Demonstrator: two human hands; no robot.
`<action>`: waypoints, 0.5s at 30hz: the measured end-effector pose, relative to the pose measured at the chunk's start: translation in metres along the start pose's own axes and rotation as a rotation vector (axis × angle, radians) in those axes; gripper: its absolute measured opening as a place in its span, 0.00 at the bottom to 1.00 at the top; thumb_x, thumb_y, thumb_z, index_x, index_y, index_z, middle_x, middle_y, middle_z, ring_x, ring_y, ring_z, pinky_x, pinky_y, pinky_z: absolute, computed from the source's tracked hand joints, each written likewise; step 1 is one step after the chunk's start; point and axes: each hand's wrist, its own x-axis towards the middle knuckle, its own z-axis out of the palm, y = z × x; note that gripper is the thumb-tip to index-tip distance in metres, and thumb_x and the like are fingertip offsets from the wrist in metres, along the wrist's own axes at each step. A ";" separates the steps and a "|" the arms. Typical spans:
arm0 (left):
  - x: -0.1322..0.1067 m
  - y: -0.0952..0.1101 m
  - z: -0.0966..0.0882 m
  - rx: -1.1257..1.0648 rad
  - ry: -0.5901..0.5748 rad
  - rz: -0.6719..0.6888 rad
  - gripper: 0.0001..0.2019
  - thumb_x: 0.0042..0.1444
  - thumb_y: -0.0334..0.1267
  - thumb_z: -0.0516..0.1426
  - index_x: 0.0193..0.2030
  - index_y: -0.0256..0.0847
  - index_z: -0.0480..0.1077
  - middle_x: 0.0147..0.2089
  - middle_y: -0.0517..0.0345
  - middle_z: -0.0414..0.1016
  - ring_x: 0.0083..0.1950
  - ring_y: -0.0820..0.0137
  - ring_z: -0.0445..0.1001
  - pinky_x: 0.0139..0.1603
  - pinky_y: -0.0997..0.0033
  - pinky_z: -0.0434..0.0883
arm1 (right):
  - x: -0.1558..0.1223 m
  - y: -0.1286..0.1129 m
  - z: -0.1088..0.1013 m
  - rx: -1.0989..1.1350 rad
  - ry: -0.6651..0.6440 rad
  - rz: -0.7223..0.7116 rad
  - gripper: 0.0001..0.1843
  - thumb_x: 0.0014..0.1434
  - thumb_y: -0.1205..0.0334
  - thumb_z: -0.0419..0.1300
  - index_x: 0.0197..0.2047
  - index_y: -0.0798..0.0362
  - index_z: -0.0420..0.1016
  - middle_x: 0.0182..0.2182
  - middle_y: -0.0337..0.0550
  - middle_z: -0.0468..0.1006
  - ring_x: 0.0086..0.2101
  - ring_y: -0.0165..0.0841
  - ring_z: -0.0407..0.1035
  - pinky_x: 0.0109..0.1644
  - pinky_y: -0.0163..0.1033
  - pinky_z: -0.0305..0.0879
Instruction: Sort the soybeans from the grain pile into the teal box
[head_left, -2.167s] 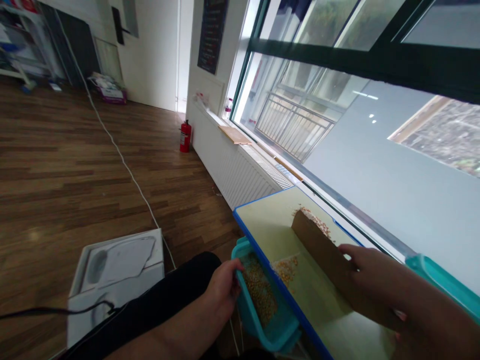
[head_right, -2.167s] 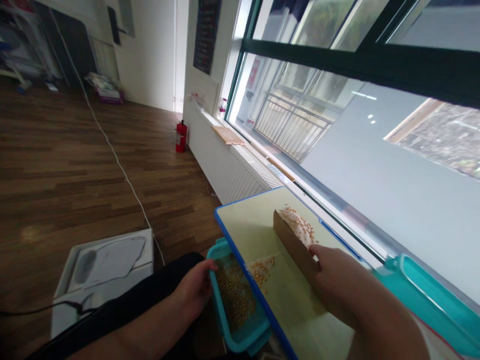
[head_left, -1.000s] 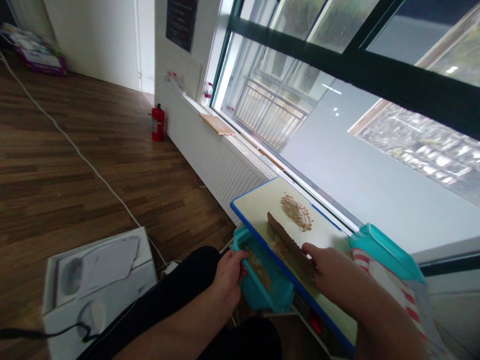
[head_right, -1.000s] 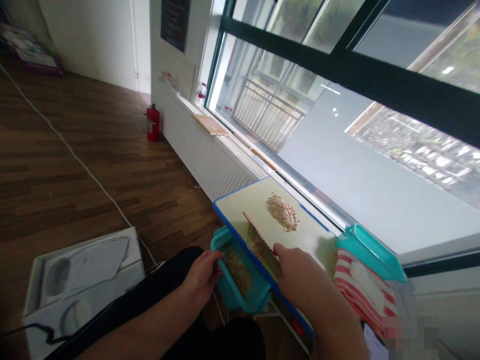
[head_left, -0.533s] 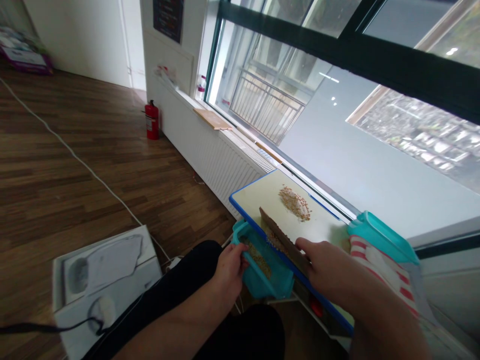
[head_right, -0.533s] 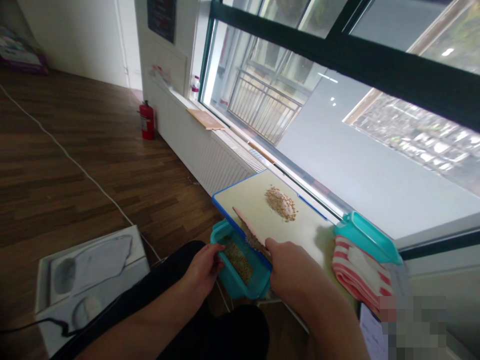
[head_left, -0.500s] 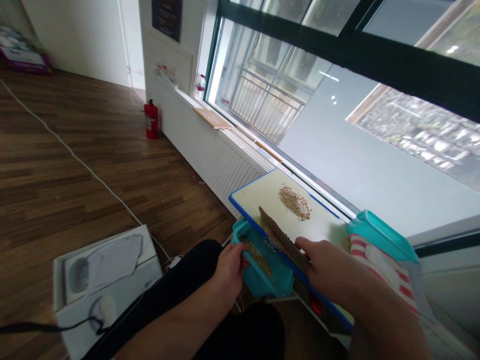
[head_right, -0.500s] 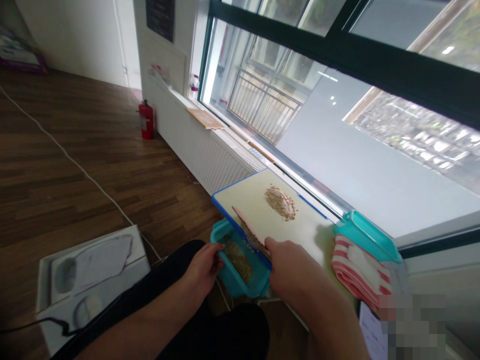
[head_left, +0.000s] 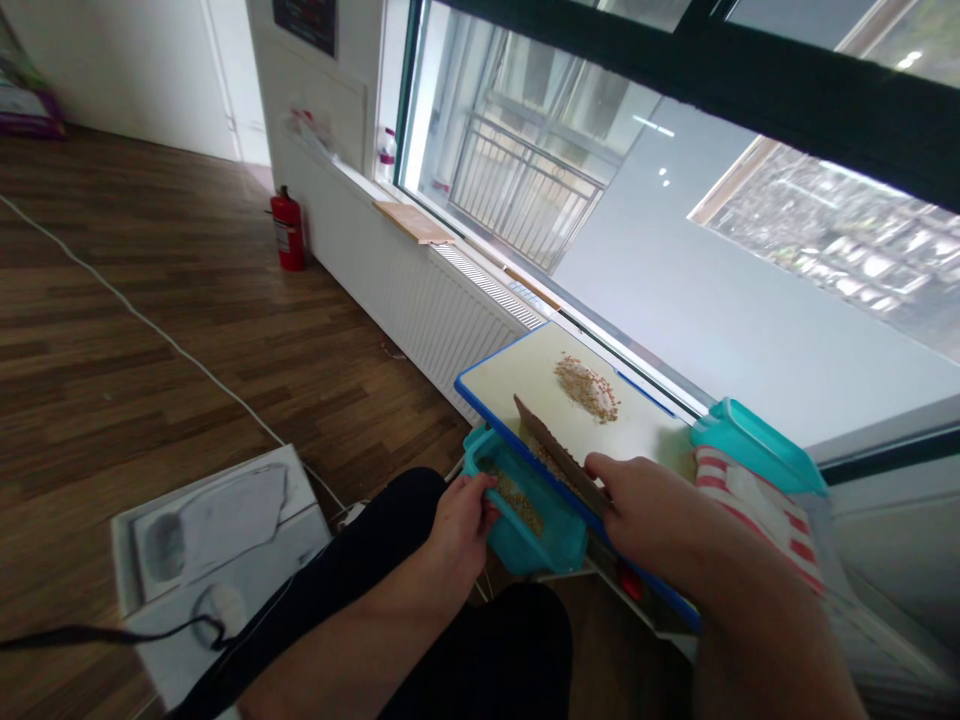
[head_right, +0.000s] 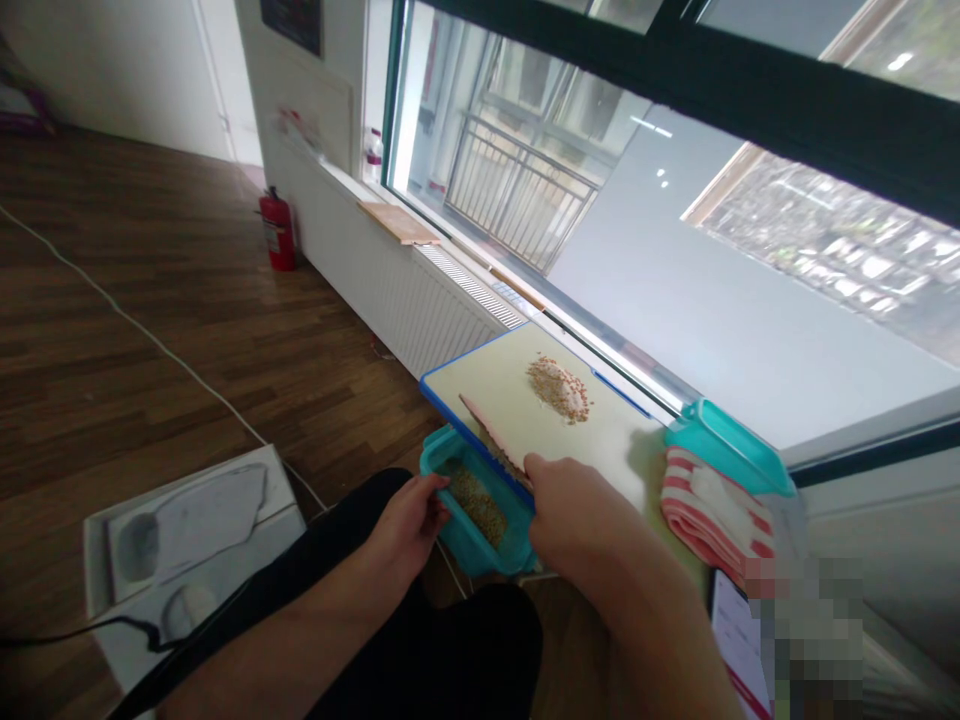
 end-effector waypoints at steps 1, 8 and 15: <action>0.000 0.000 0.000 0.002 0.000 -0.004 0.10 0.44 0.25 0.57 0.20 0.38 0.61 0.16 0.64 0.60 0.16 0.80 0.59 0.16 0.81 0.58 | 0.000 -0.001 0.000 -0.003 -0.001 -0.001 0.15 0.49 0.71 0.51 0.41 0.55 0.71 0.34 0.50 0.77 0.33 0.34 0.71 0.32 0.34 0.55; -0.001 0.001 0.001 0.013 0.004 -0.016 0.09 0.44 0.25 0.57 0.20 0.38 0.61 0.16 0.64 0.60 0.17 0.80 0.60 0.16 0.82 0.58 | -0.001 -0.010 -0.004 -0.011 -0.024 0.012 0.16 0.49 0.72 0.52 0.42 0.55 0.71 0.33 0.50 0.76 0.34 0.34 0.71 0.34 0.34 0.57; -0.003 0.001 0.001 -0.009 -0.009 -0.032 0.09 0.44 0.25 0.57 0.20 0.38 0.60 0.17 0.64 0.60 0.17 0.80 0.60 0.16 0.82 0.58 | -0.002 -0.020 -0.008 -0.047 -0.052 0.020 0.12 0.51 0.67 0.53 0.40 0.56 0.71 0.34 0.51 0.76 0.34 0.36 0.71 0.33 0.36 0.57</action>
